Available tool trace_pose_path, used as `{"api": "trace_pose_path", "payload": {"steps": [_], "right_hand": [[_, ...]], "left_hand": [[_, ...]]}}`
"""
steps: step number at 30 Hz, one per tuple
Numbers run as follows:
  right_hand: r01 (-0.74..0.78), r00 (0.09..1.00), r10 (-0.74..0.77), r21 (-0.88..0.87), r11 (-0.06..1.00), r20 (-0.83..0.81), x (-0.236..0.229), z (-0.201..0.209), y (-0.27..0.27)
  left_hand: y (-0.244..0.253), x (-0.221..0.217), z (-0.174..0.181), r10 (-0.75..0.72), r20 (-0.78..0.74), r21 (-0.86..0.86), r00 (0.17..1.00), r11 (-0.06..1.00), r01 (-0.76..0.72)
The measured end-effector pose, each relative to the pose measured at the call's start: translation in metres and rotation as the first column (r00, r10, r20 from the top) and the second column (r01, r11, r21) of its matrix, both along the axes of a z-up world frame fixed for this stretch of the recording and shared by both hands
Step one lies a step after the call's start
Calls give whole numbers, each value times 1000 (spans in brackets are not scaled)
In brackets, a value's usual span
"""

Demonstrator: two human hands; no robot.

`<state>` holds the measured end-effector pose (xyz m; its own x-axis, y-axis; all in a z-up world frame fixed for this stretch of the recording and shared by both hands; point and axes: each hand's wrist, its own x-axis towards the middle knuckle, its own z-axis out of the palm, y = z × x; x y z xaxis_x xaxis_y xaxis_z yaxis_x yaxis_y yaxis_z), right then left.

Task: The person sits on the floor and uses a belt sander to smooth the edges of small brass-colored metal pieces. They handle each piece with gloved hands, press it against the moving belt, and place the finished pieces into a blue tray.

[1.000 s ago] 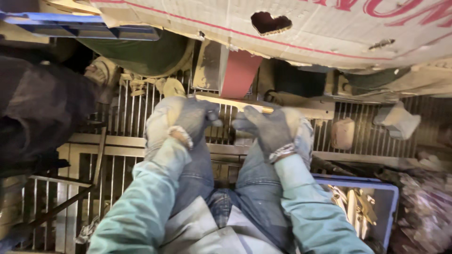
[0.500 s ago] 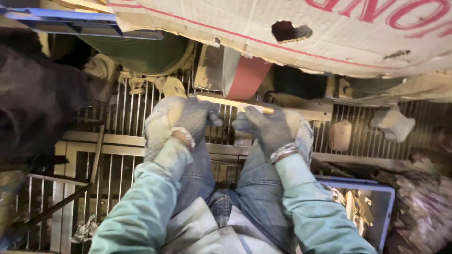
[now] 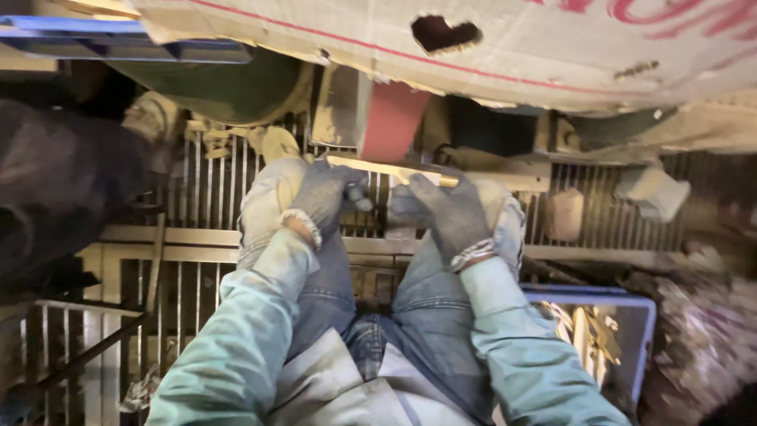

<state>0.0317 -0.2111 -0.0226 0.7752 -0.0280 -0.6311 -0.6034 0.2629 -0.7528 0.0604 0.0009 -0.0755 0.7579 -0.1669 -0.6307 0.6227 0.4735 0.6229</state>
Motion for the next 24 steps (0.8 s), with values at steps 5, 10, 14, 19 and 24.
{"api": "trace_pose_path", "payload": {"steps": [5,10,14,19,24], "right_hand": [[-166,945,218,-218,962,245,-23,17,-41],[49,998,-50,8,999,33,-20,14,-30],[-43,997,44,-33,999,57,-1,10,6],[-101,995,96,144,984,40,12,8,51],[-160,987,149,208,965,68,14,14,65]], "left_hand": [[-44,-1,-7,-252,266,135,930,965,223],[-38,-3,-10,-135,136,37,981,991,131],[14,-6,-7,-459,452,599,765,791,122],[49,-8,31,8,-43,184,999,983,0],[60,-18,56,139,-103,32,985,990,-136]]}}
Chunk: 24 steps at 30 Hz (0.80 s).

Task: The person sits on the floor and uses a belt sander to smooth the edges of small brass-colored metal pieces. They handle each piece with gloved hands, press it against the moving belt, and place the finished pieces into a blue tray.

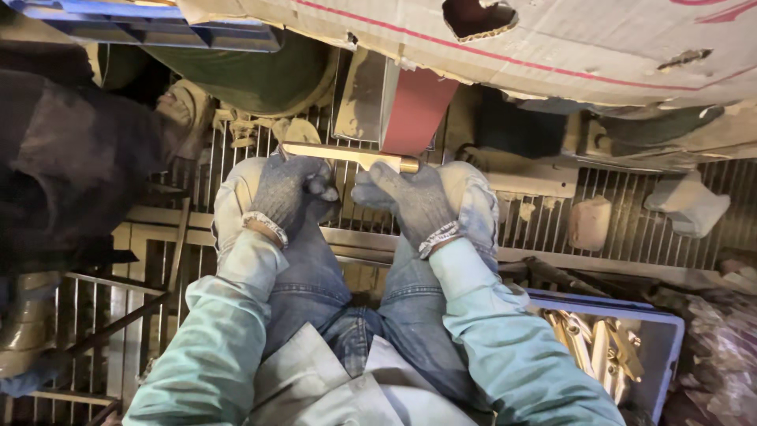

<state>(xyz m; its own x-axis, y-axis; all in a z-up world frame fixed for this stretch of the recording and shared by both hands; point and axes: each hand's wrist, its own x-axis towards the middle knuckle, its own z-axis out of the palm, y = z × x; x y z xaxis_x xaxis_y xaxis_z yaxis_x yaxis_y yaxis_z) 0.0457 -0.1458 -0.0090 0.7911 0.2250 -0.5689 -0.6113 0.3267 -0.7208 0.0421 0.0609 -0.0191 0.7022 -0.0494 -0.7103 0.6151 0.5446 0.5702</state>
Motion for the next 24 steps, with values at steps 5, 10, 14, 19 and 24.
{"api": "trace_pose_path", "payload": {"steps": [5,10,14,19,24], "right_hand": [[8,989,-36,-197,980,-140,-7,5,-36],[211,975,-220,-226,951,-12,-26,9,-83],[331,940,-339,-168,929,-22,-39,9,-99],[276,955,-290,-190,942,-53,-28,2,-80],[132,989,-140,-163,978,-38,-8,-1,-38]], "left_hand": [[-26,8,-48,-147,191,99,971,987,130],[-82,12,-81,-619,511,647,597,734,207],[-117,19,-78,-244,166,-28,956,967,251],[-90,19,-86,-417,379,376,826,885,275],[-29,14,-73,-844,345,938,411,322,-126]]}}
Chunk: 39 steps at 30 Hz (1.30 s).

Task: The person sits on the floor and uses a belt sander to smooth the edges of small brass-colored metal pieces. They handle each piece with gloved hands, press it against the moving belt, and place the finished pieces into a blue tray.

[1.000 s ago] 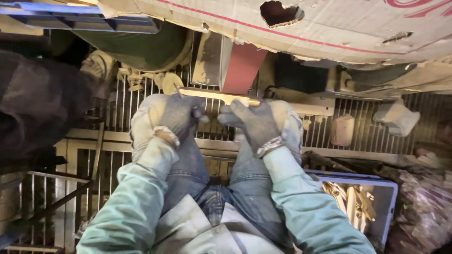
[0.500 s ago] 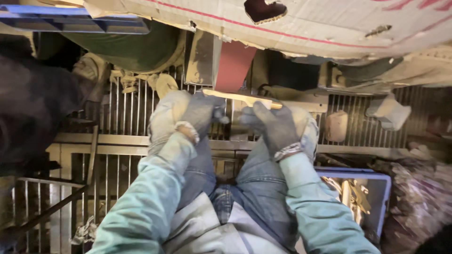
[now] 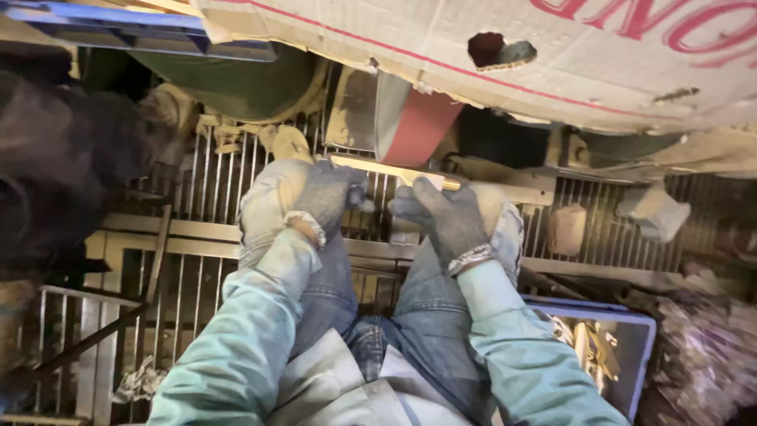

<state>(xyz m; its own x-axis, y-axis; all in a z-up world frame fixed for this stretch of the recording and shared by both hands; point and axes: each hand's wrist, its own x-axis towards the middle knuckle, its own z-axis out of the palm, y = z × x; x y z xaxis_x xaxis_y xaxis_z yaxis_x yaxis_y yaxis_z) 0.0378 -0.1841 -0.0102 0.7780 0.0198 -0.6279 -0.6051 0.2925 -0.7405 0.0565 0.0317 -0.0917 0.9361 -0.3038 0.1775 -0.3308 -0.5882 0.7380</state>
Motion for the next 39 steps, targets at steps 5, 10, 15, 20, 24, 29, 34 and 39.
{"api": "trace_pose_path", "payload": {"steps": [5,10,15,20,24,29,34,39], "right_hand": [[-162,985,162,1,987,-67,9,-9,36],[-103,995,103,81,991,5,14,-12,44],[-57,998,55,-117,991,-23,1,-4,7],[133,991,-131,-122,984,25,-19,4,-39],[207,978,-205,-107,972,31,-30,6,-49],[139,990,-139,-84,987,4,-18,0,-31],[12,1000,-13,-35,999,-23,5,-10,13],[-81,997,81,30,996,-18,6,-12,44]], "left_hand": [[34,-10,49,-1,-871,-402,491,575,-712],[34,-6,68,-48,-929,-354,368,415,-838],[-5,1,29,-61,-811,-519,582,537,-665],[-59,4,-1,-222,-646,-579,730,766,-279],[-82,7,-4,-275,-871,-491,407,498,-715],[-48,2,-13,-73,-507,-443,859,877,-187],[9,-2,5,127,-367,-164,921,966,-199],[36,-13,49,63,-720,-386,691,791,-475]]}}
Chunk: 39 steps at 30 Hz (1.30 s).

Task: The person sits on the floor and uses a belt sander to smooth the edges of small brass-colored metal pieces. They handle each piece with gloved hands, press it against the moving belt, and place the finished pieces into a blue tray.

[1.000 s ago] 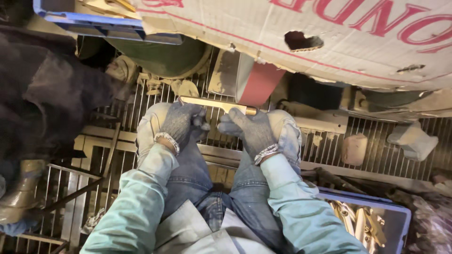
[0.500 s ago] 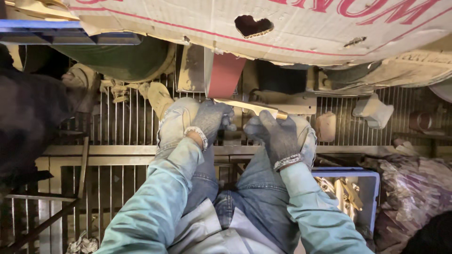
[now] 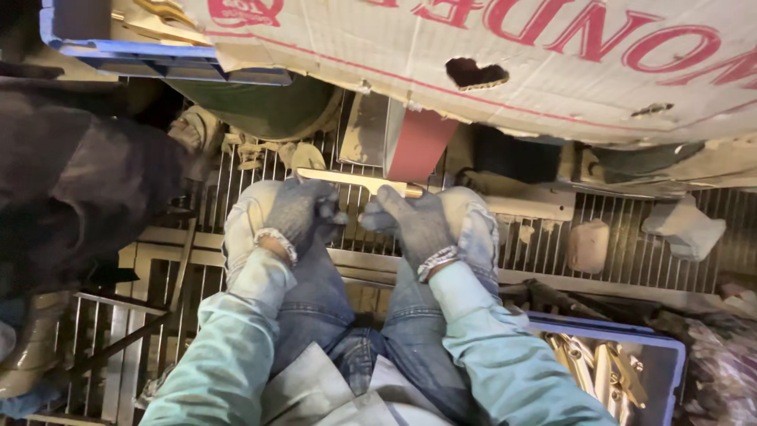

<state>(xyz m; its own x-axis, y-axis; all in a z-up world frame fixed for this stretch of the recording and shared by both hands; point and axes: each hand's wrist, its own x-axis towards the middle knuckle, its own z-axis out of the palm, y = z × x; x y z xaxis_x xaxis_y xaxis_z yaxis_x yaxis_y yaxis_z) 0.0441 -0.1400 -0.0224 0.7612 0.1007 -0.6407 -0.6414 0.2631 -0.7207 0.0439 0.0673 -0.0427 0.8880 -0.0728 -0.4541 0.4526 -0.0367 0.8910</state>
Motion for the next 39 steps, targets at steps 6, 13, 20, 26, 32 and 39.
{"api": "trace_pose_path", "payload": {"steps": [6,13,20,26,32,39], "right_hand": [[26,999,-26,-4,1000,36,0,0,-13],[178,984,-172,-212,961,49,-23,16,-74],[253,967,-245,-215,943,65,-36,23,-79],[144,990,-144,-89,986,15,-6,1,-34],[42,999,-42,10,999,-10,3,-9,5],[110,994,-108,-91,990,30,-9,-1,-30]], "left_hand": [[-12,7,-4,194,-389,-298,900,898,-323],[-91,15,-47,48,-197,-369,979,922,-120],[-110,17,-60,76,-364,-422,928,875,-237],[-28,13,-53,-454,452,594,768,795,120],[2,11,5,243,-429,-238,870,899,-368],[-38,16,-13,75,-115,-188,990,977,-96]]}}
